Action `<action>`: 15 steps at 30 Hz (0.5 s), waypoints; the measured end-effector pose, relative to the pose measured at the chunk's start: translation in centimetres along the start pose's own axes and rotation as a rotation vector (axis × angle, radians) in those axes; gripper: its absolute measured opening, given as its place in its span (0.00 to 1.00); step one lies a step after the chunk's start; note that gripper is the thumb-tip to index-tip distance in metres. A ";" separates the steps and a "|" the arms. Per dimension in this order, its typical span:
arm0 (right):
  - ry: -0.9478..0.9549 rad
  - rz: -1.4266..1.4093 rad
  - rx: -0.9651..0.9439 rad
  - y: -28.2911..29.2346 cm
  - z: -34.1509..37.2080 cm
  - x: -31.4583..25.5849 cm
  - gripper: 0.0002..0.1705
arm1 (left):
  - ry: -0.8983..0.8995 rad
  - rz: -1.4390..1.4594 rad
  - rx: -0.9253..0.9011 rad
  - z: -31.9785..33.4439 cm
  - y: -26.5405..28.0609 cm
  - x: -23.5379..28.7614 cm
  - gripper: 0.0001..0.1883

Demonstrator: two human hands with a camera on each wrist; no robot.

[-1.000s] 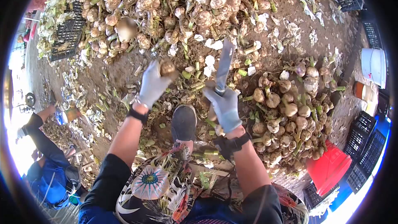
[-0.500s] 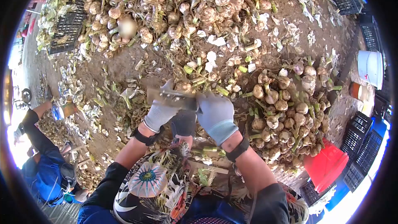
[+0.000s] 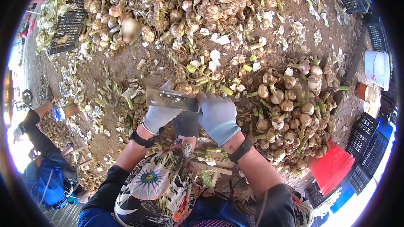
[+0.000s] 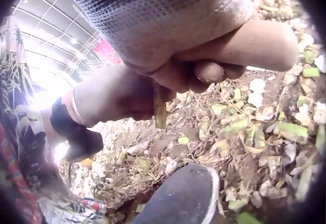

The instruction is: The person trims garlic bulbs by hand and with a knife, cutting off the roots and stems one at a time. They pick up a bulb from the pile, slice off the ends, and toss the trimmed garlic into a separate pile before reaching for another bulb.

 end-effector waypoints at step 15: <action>-0.295 -0.616 0.022 -3.0 1.0 6.2 0.19 | 0.186 0.464 -0.256 -1.6 1.8 1.5 0.12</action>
Point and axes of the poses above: each hand's wrist, its own z-axis away from the middle knuckle, its own y-axis out of the back of the hand, x = y × z, the point moved 1 cm from there along -z, towards the middle knuckle, and after that the axes turned 10 degrees about -z, right-handed, at the moved point
